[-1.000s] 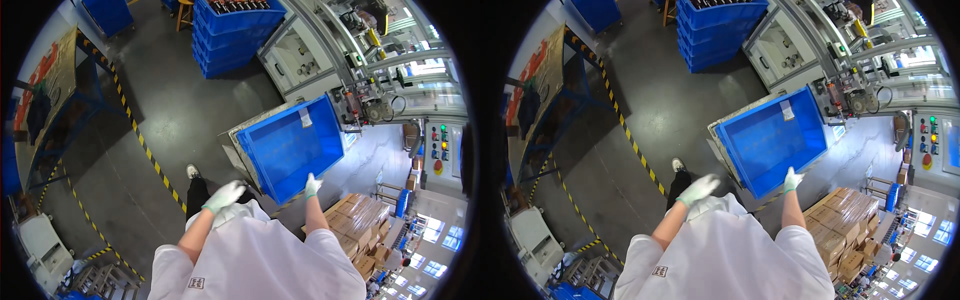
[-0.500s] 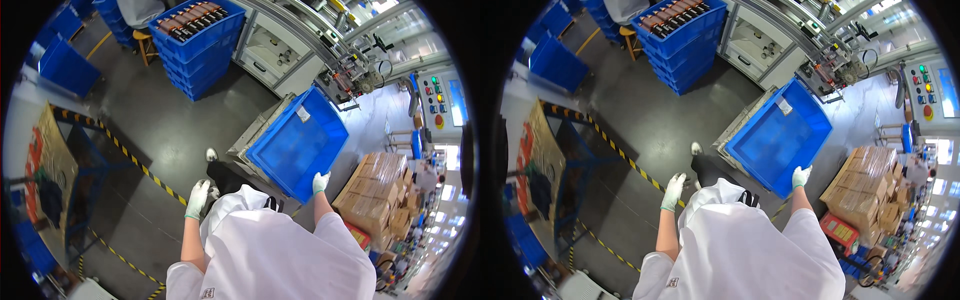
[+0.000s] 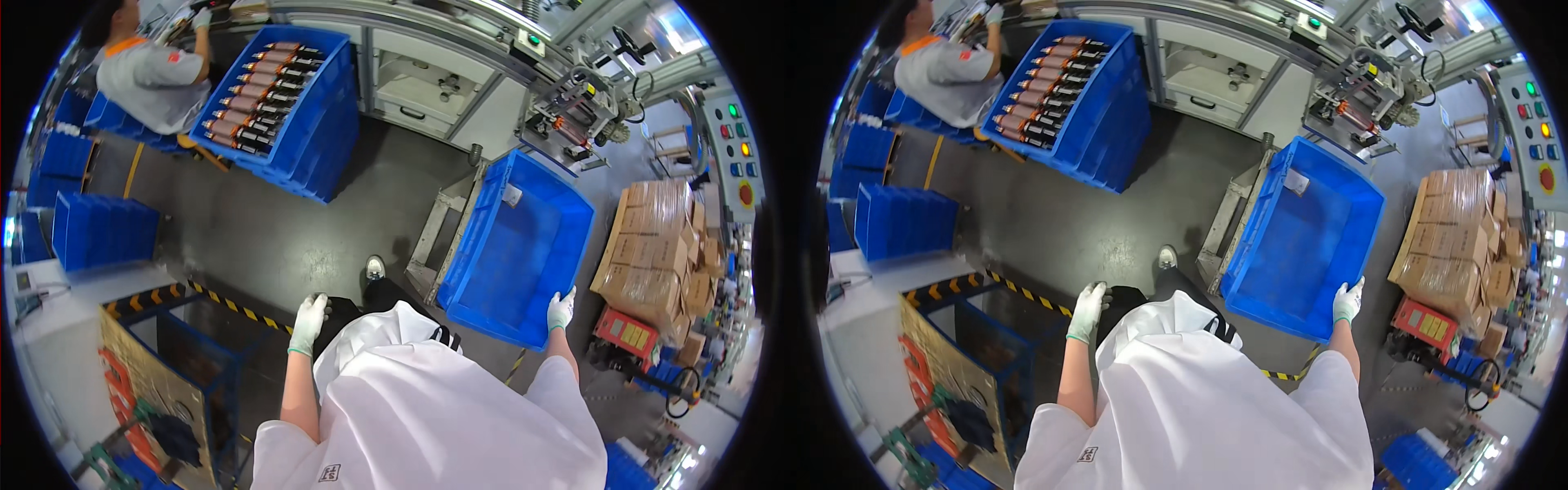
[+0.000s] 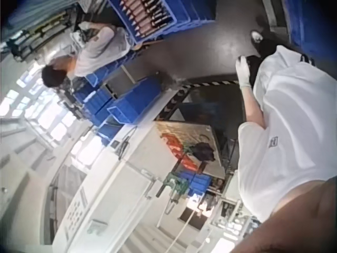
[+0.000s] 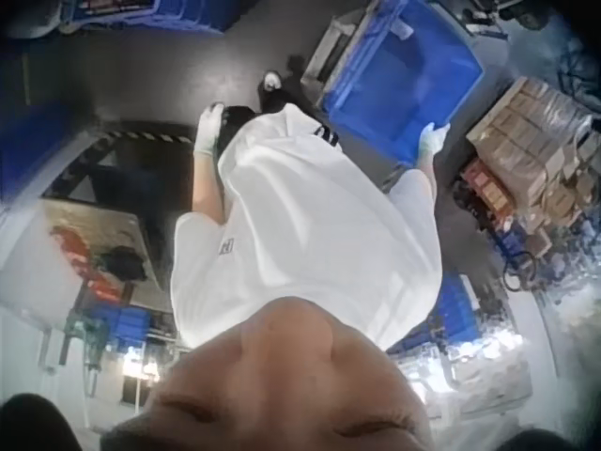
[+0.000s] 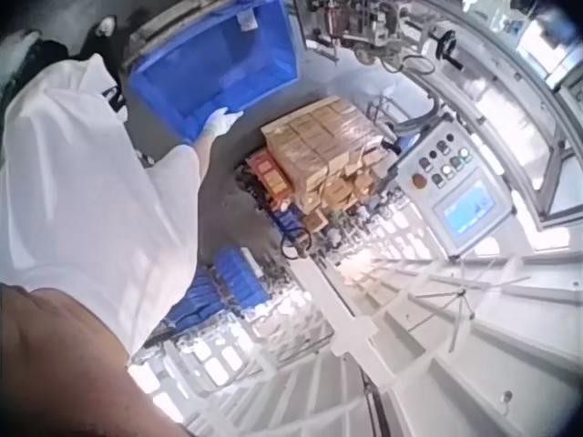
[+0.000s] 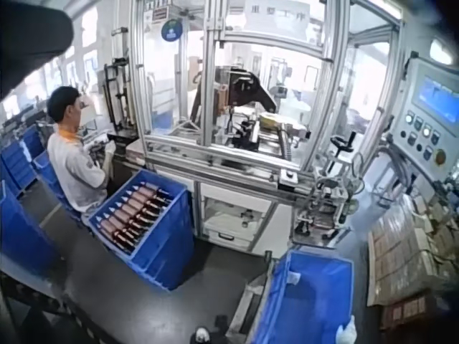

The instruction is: The person processes motor armatures by loading them into a machine, running them against a rotating brush, and arranging them in a container. They then carry the filled container to a cart and return with an empty container to process more armatures.

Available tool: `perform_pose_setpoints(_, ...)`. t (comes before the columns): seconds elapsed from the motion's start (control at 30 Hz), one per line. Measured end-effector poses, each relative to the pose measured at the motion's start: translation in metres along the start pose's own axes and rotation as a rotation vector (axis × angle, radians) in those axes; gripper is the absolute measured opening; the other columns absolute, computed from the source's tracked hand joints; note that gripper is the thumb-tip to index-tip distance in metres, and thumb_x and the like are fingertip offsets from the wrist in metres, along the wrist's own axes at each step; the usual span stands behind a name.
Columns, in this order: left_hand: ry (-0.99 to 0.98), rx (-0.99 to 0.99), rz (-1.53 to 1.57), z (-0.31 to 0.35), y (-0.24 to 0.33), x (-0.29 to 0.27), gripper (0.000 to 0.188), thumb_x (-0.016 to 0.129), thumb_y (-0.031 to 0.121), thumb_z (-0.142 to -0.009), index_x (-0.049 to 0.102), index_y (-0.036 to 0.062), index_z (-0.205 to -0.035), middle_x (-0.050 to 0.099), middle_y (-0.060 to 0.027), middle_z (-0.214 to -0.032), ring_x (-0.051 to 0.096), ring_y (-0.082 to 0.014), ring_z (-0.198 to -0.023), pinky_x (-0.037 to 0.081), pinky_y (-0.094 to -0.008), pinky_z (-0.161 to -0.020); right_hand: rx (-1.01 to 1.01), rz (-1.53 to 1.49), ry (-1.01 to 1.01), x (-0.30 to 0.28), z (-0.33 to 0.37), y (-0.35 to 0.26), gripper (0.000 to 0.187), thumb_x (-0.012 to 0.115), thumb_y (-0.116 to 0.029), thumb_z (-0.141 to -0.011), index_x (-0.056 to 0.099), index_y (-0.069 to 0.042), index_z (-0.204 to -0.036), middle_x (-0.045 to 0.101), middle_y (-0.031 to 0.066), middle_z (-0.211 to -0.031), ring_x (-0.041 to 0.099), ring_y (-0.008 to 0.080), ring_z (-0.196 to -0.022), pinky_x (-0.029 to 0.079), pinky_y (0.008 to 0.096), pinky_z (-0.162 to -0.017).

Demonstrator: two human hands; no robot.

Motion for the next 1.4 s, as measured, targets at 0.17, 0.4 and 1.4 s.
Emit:
perform_pose_setpoints(0.17,-0.114,0.028,-0.113,-0.062,0.068,-0.013,0.037,0.05,0.032,-0.092,0.057,-0.0001,-0.108,0.061,-0.0049,-0.093,0.057,-0.0121,-0.079,0.046,-0.0266,-0.067,0.063,0.01,-0.059,-0.002,0.008,-0.006,0.06,0.051,-0.026,-0.089,0.029,-0.007,-0.141,0.05,0.0239,-0.128,0.052,0.0382,-0.114,0.04,0.0426,-0.097)
perform_pose_setpoints(0.4,-0.275,0.285,-0.076,-0.144,0.171,-0.009,0.035,0.053,0.03,-0.091,0.058,0.0001,-0.11,0.057,-0.0008,-0.083,0.049,-0.0077,-0.068,0.041,-0.0233,-0.062,-0.109,-0.271,0.335,-0.033,0.07,-0.084,0.056,0.055,-0.015,-0.088,0.033,0.001,-0.137,0.042,0.0225,-0.132,0.045,0.0344,-0.119,0.036,0.0401,-0.102)
perform_pose_setpoints(1.4,0.478,0.095,0.398,-0.358,0.311,-0.227,0.028,0.067,0.02,-0.078,0.058,0.0057,-0.1,0.057,-0.0056,-0.091,0.056,-0.021,-0.074,0.049,-0.04,-0.061,-0.106,-1.439,-0.155,-0.034,0.089,-0.471,0.046,0.045,-0.004,-0.093,0.032,-0.001,-0.137,0.054,0.014,-0.12,0.058,0.0197,-0.103,0.045,0.0308,-0.091)
Point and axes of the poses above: each hand's wrist, its own z-axis away from the middle knuckle, its own x-axis out of the palm, y = z × x, the point moved 1 cm from there along -z, towards the middle knuckle
